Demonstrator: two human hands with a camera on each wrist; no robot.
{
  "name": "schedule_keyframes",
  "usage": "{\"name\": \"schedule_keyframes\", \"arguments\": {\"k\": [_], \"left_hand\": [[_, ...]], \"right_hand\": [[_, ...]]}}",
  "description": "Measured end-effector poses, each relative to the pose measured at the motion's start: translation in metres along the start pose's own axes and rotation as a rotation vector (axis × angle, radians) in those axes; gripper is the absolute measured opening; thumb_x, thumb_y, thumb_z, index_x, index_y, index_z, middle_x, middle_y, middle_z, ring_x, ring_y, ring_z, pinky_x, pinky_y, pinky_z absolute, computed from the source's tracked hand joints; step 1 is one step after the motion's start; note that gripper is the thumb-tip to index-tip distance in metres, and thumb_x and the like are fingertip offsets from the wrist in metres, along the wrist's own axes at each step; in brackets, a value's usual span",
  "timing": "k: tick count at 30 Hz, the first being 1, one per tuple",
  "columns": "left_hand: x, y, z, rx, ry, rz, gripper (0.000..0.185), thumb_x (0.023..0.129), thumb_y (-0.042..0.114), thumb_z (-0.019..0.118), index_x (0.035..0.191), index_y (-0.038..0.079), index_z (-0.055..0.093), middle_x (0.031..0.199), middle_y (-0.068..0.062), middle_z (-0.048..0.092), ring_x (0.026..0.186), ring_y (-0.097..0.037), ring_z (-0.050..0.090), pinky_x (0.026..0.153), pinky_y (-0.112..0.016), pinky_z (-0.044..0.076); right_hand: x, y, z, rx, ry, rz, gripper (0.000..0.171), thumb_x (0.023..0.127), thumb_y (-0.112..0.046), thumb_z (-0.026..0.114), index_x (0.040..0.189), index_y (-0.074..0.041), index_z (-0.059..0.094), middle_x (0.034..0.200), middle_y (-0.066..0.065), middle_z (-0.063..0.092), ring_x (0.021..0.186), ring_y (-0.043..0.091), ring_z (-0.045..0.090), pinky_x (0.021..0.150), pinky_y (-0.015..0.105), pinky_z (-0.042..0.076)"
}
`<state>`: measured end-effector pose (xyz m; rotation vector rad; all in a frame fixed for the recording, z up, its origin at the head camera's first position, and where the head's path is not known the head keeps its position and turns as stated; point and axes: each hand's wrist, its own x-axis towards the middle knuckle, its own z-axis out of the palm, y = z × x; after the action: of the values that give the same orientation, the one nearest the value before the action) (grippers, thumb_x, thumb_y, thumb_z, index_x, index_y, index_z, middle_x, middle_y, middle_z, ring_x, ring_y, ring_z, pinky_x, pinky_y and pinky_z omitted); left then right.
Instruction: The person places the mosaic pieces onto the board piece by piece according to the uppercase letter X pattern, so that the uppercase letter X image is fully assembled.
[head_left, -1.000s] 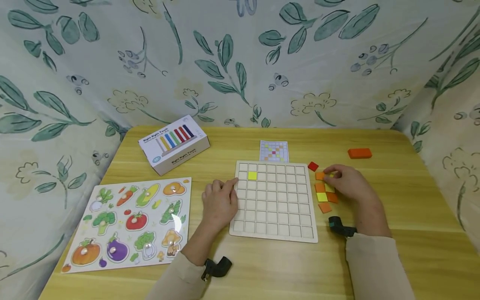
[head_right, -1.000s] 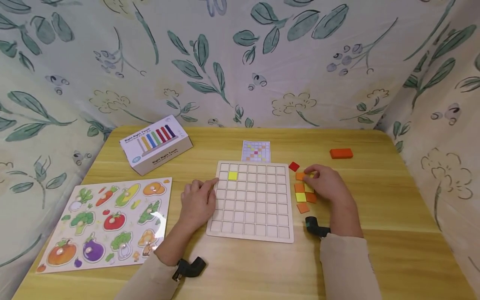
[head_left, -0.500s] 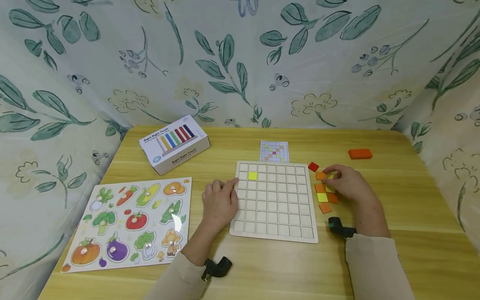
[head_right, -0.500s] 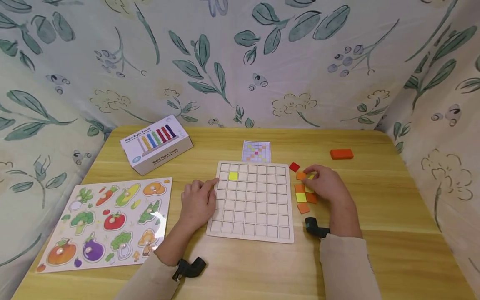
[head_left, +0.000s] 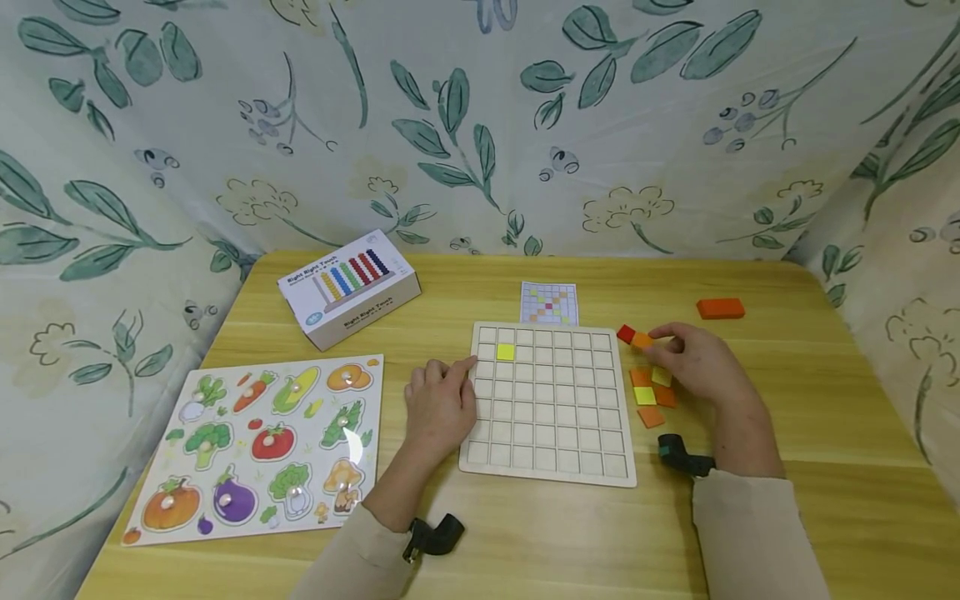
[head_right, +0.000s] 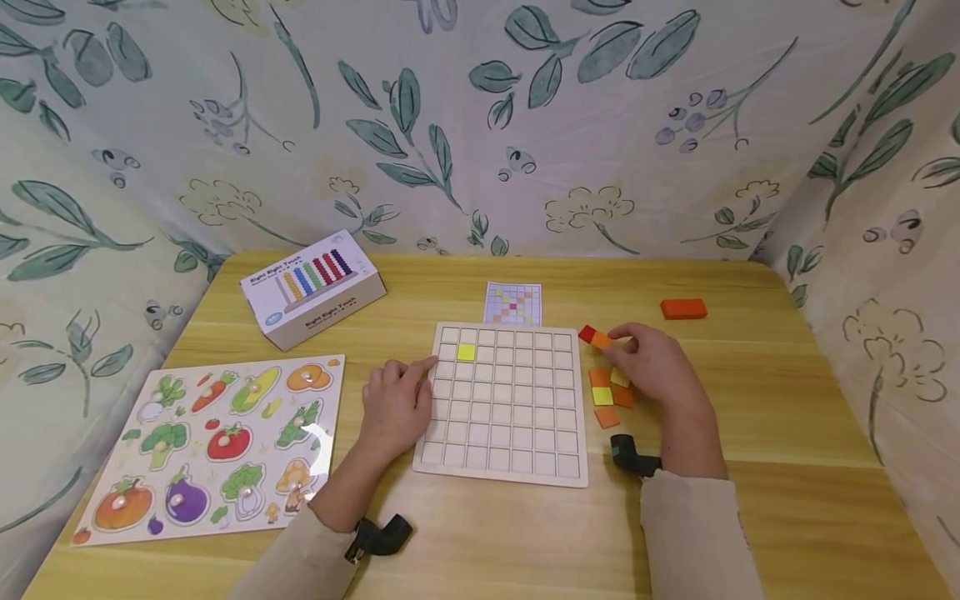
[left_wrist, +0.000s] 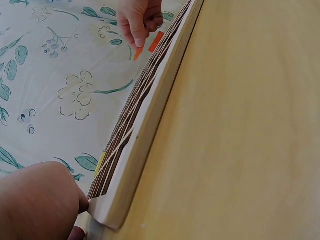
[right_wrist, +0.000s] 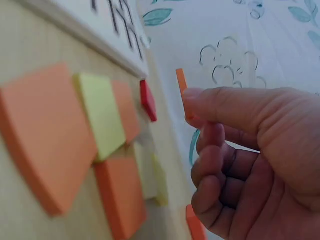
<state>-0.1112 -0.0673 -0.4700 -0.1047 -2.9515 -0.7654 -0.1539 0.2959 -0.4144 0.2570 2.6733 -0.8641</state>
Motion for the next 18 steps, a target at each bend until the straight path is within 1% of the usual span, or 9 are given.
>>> {"name": "schedule_keyframes", "arguments": {"k": [4, 7, 10, 12, 15, 18], "left_hand": [[0.000, 0.000, 0.001, 0.005, 0.003, 0.003, 0.038, 0.102, 0.025, 0.052, 0.138, 0.028, 0.064, 0.103, -0.006, 0.056, 0.093, -0.026, 0.043, 0.080, -0.037, 0.032], [0.000, 0.000, 0.000, 0.005, 0.008, 0.007, 0.038, 0.102, 0.025, 0.053, 0.137, 0.028, 0.064, 0.103, -0.007, 0.056, 0.093, -0.026, 0.043, 0.079, -0.038, 0.032], [0.000, 0.000, 0.000, 0.002, 0.012, 0.009, 0.037, 0.102, 0.025, 0.053, 0.137, 0.027, 0.064, 0.103, -0.007, 0.056, 0.092, -0.026, 0.043, 0.079, -0.037, 0.032], [-0.001, 0.000, 0.001, 0.001, 0.012, 0.009, 0.037, 0.101, 0.025, 0.053, 0.137, 0.027, 0.065, 0.102, -0.007, 0.056, 0.092, -0.026, 0.043, 0.078, -0.037, 0.032], [-0.001, 0.000, 0.001, 0.002, 0.011, 0.008, 0.037, 0.102, 0.025, 0.053, 0.137, 0.027, 0.064, 0.102, -0.006, 0.055, 0.091, -0.025, 0.042, 0.078, -0.037, 0.031], [-0.001, 0.000, 0.000, 0.000, 0.011, 0.008, 0.037, 0.102, 0.024, 0.053, 0.137, 0.027, 0.065, 0.102, -0.007, 0.055, 0.091, -0.025, 0.042, 0.077, -0.037, 0.030]], "right_hand": [[-0.007, -0.016, 0.000, 0.017, -0.030, -0.037, 0.052, 0.101, -0.042, 0.061, 0.142, -0.010, 0.053, 0.117, 0.016, 0.056, 0.098, 0.029, 0.053, 0.074, 0.031, 0.046], [-0.010, -0.027, 0.003, 0.033, -0.042, -0.083, 0.047, 0.101, -0.036, 0.063, 0.139, -0.009, 0.055, 0.120, 0.016, 0.058, 0.102, 0.030, 0.054, 0.079, 0.032, 0.048], [-0.011, -0.036, 0.010, 0.031, -0.045, -0.139, 0.042, 0.101, -0.030, 0.064, 0.136, -0.008, 0.057, 0.119, 0.015, 0.060, 0.105, 0.030, 0.054, 0.084, 0.033, 0.049], [-0.010, -0.040, 0.015, 0.028, -0.051, -0.166, 0.040, 0.101, -0.028, 0.064, 0.134, -0.007, 0.059, 0.117, 0.014, 0.061, 0.104, 0.029, 0.055, 0.083, 0.033, 0.049], [-0.007, -0.045, 0.022, 0.022, -0.073, -0.163, 0.038, 0.100, -0.028, 0.065, 0.133, -0.010, 0.060, 0.114, 0.012, 0.062, 0.100, 0.027, 0.056, 0.079, 0.031, 0.050], [-0.004, -0.049, 0.030, 0.003, -0.097, -0.172, 0.036, 0.100, -0.028, 0.066, 0.132, -0.011, 0.062, 0.113, 0.012, 0.064, 0.097, 0.026, 0.057, 0.078, 0.030, 0.049]]}}
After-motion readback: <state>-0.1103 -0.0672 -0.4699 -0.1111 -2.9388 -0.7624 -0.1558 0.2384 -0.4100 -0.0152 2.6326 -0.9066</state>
